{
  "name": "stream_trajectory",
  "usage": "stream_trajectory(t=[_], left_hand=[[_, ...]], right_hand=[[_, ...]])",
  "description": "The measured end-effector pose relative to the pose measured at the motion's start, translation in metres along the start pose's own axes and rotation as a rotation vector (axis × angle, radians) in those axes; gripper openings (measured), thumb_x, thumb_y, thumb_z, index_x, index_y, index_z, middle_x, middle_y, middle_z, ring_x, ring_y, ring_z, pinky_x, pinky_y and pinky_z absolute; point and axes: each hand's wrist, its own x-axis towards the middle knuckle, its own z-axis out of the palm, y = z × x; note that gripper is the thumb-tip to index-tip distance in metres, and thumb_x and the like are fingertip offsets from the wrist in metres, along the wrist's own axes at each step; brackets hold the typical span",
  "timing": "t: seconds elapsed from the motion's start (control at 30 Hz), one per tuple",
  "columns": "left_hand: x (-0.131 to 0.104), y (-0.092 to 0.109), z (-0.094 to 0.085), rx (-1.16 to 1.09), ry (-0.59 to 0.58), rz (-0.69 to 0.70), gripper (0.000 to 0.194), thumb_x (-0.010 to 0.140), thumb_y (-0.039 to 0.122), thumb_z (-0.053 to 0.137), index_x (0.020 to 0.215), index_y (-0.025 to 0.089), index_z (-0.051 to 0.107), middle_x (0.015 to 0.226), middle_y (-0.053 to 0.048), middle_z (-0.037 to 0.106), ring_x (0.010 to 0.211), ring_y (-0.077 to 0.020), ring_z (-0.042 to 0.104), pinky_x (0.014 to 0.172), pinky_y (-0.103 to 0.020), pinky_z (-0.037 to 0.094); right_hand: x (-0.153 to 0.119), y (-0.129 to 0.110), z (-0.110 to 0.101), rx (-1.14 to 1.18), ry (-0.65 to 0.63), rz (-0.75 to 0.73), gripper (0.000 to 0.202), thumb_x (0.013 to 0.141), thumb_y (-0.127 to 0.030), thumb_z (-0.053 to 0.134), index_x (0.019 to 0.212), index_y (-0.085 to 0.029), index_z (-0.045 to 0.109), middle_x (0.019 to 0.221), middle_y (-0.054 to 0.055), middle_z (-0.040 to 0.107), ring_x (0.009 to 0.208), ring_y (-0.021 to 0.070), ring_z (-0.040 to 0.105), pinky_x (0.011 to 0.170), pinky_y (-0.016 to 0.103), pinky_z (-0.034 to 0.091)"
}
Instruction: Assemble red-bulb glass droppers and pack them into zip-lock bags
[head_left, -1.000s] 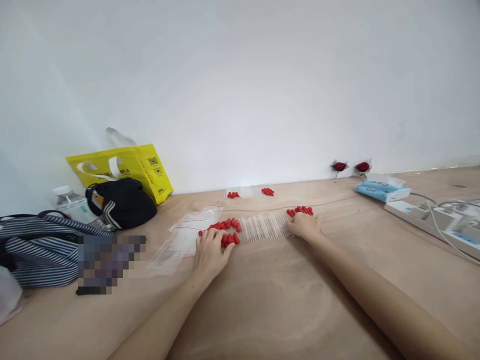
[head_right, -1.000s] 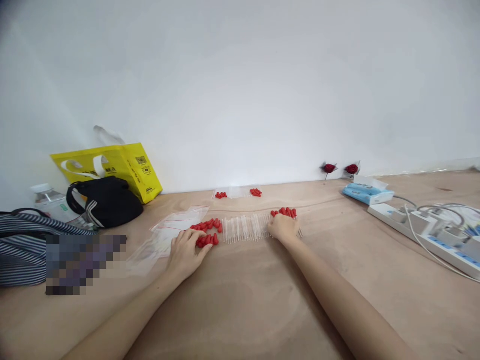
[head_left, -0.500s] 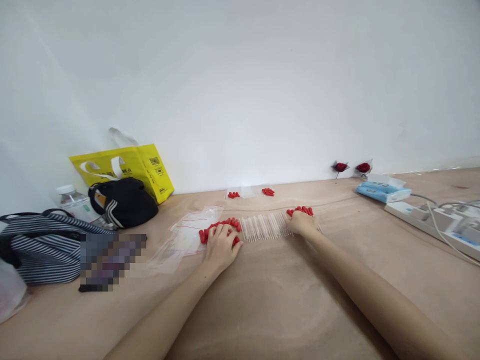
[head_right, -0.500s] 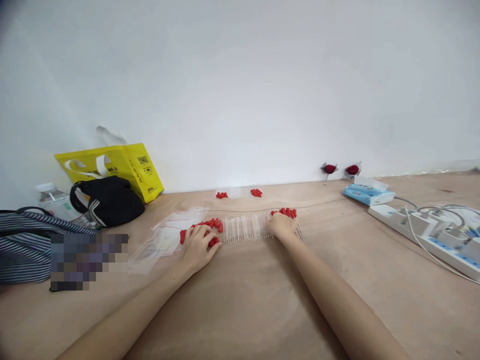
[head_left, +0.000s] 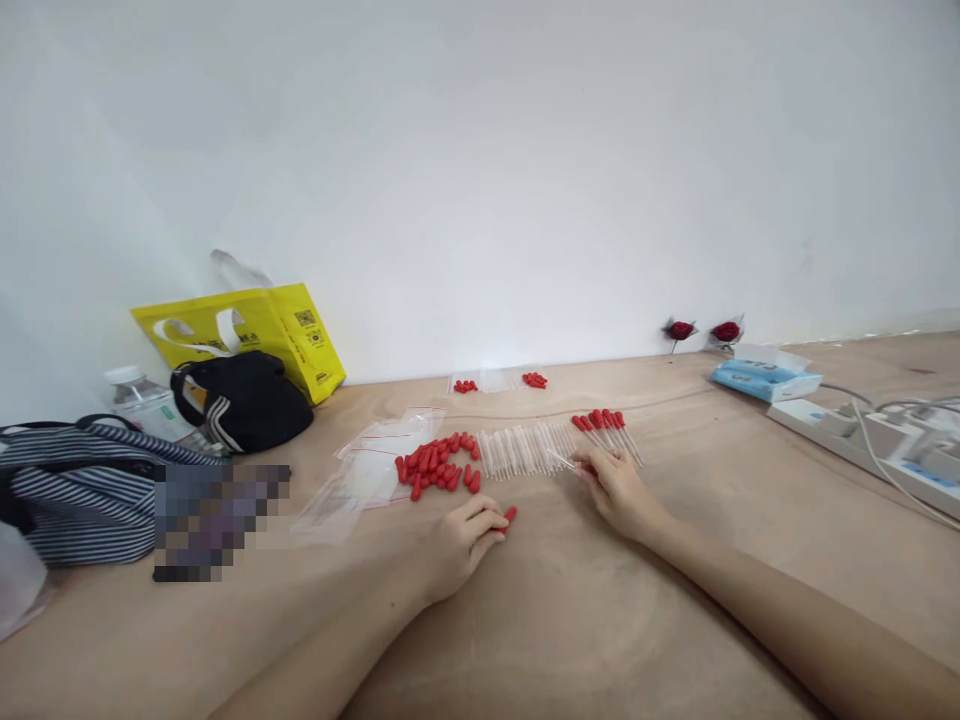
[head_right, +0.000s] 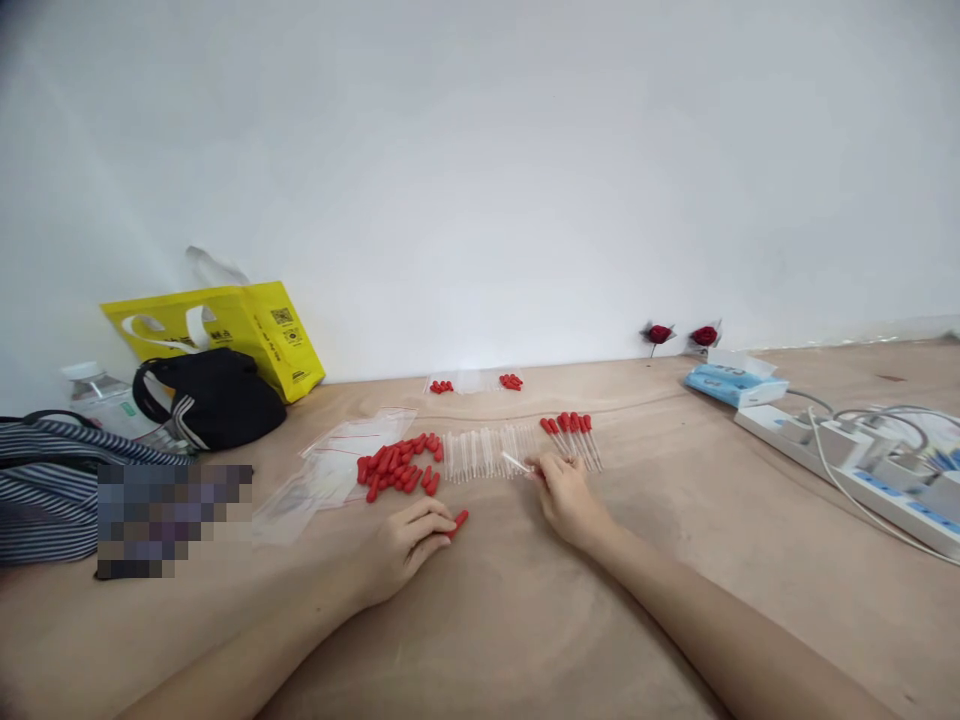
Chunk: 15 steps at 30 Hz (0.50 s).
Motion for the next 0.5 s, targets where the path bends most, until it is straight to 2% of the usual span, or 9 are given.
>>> stream_trajectory(t=[0.13, 0.3, 0.5], left_hand=[[0.001, 0.007, -0.002, -0.124, -0.007, -0.095, 0.018, 0.078, 0.012, 0.045, 0.091, 0.017, 0.057, 0.087, -0.005, 0.057, 0.077, -0.0152, 0.055, 0.07, -0.028, 0.047], [0.006, 0.01, 0.003, -0.09, 0.002, -0.195, 0.024, 0.072, 0.019, 0.056, 0.095, 0.018, 0.061, 0.093, -0.005, 0.056, 0.08, -0.0169, 0.055, 0.073, -0.03, 0.047], [0.013, 0.011, 0.015, -0.069, 0.031, -0.269, 0.015, 0.079, 0.02, 0.05, 0.082, 0.019, 0.065, 0.082, -0.002, 0.059, 0.074, -0.015, 0.056, 0.068, -0.027, 0.045]], right_hand=[[-0.007, -0.014, 0.001, -0.005, -0.08, -0.071, 0.026, 0.087, -0.018, 0.033, 0.106, -0.017, 0.051, 0.085, 0.008, 0.058, 0.078, 0.0177, 0.052, 0.074, 0.033, 0.035], [-0.007, -0.032, -0.001, 0.03, -0.219, -0.071, 0.024, 0.087, -0.017, 0.035, 0.097, -0.019, 0.057, 0.085, 0.006, 0.057, 0.081, 0.016, 0.051, 0.073, 0.031, 0.033], [-0.006, -0.04, -0.004, 0.149, -0.181, -0.032, 0.018, 0.086, -0.021, 0.04, 0.087, -0.019, 0.058, 0.077, 0.002, 0.059, 0.072, 0.0133, 0.052, 0.074, 0.032, 0.032]])
